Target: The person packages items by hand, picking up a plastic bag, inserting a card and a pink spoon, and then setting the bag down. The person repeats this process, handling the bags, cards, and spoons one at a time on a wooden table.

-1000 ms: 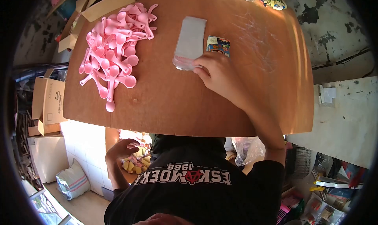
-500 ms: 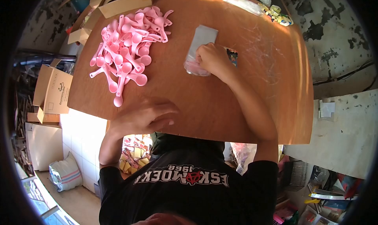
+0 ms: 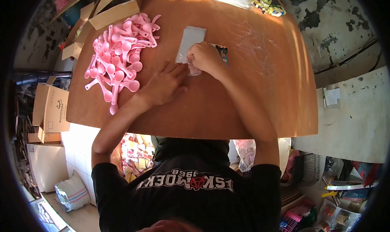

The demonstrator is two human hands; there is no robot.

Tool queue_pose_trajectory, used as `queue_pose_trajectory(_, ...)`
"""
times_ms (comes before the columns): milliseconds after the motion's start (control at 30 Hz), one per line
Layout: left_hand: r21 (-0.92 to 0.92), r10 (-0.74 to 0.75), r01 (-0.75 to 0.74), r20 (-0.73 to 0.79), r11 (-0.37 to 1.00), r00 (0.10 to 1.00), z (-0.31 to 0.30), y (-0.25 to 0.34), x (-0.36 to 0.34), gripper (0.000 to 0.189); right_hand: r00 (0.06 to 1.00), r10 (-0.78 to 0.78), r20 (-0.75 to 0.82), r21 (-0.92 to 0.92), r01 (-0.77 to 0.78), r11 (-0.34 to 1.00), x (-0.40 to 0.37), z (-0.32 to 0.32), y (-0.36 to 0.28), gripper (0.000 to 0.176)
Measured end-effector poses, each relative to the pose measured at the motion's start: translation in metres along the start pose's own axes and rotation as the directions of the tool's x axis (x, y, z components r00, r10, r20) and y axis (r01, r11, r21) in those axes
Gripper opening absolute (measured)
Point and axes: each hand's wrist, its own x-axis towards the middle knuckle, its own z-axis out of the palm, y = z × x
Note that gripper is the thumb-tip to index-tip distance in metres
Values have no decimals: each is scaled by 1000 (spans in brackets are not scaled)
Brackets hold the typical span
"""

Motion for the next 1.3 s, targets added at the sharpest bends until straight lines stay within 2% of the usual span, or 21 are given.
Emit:
queue_pose_trajectory(67, -11, -15, 15, -27, 1000, 1000, 4, 4, -1, 52, 1000, 6, -10, 29, -6, 1000, 1, -1, -1, 11)
queue_pose_trajectory(167, -1, -13, 13, -29, 1000, 999, 5, 4, -1, 52, 999, 36, -39, -95, -39, 995, 2, -13, -11, 9)
queue_pose_trajectory(233, -8, -21, 21, -19, 1000, 1000, 4, 3, -1, 52, 960, -3, -281, -187, -51, 981, 4, -25, -20, 7)
queue_pose_trajectory(367, -38, 4, -5, -19, 999, 1000, 1, -3, -4, 55, 942, -143, -302, -299, 49, 953, -25, -61, -60, 13)
queue_pose_trajectory(400, -37, 5, -6, -21, 999, 1000, -9, -1, -5, 55, 952, -174, -250, -330, 85, 940, -37, -64, -67, 13)
queue_pose_trajectory(433, -314, -123, 133, 50, 940, 991, -27, 6, -8, 57, 959, -203, -198, -361, 121, 925, -49, -66, -74, 12)
queue_pose_trajectory(467, -552, -220, 268, 153, 789, 963, -37, 11, -11, 59, 958, -204, -202, -366, 119, 923, -61, -66, -81, 12)
queue_pose_trajectory(500, -551, -214, 261, 149, 793, 965, -37, 14, -16, 59, 950, -240, -198, -383, 150, 911, -74, -65, -88, 13)
queue_pose_trajectory(533, -877, -217, 303, 235, 374, 947, -34, 20, -24, 57, 942, -276, -191, -398, 182, 899, -86, -64, -94, 14)
queue_pose_trajectory(567, -945, -175, 288, 313, -154, 934, -32, 26, -31, 55, 941, -277, -193, -401, 182, 898, -96, -59, -97, 14)
queue_pose_trajectory(600, -946, -174, 286, 311, -152, 934, -25, 33, -36, 55, 910, -366, -196, -426, 257, 867, -106, -52, -98, 14)
queue_pose_trajectory(667, -707, -153, 188, 389, -682, 908, -8, 50, -43, 53, 870, -451, -198, -450, 328, 831, -123, -45, -105, 14)
queue_pose_trajectory(700, -655, -187, 156, 422, -740, 887, -5, 58, -43, 47, 870, -477, -120, -457, 378, 805, -130, -44, -109, 17)
queue_pose_trajectory(733, -656, -185, 158, 422, -738, 888, -1, 64, -46, 47, 864, -501, -42, -461, 428, 777, -135, -43, -112, 21)
queue_pose_trajectory(833, -655, -297, 56, 416, -754, 860, 5, 77, -52, 38, 829, -553, -89, -445, 464, 766, -140, -36, -109, 19)
queue_pose_trajectory(967, -547, -318, -24, 451, -837, 834, 1, 89, -55, 37, 812, -583, -41, -415, 517, 749, -138, -34, -105, 16)
queue_pose_trajectory(1067, -573, -348, -15, 476, -820, 807, 2, 94, -56, 37, 786, -617, -29, -417, 552, 722, -137, -30, -106, 20)
queue_pose_trajectory(1167, -639, -445, -104, 401, -762, 801, 11, 95, -59, 35, 808, -588, -30, -295, 555, 778, -130, -44, -102, 19)
queue_pose_trajectory(1200, -654, -526, -181, 379, -734, 761, 6, 96, -59, 36, 808, -588, -28, -292, 556, 778, -125, -43, -93, 19)
queue_pose_trajectory(1267, -666, -599, -253, 360, -701, 715, 3, 93, -60, 37, 920, -230, -316, -40, 230, 972, -110, -40, -65, 18)
queue_pose_trajectory(1300, -650, -646, -326, 339, -687, 684, 2, 90, -61, 39, 953, -146, -266, -122, 117, 986, -101, -49, -54, 20)
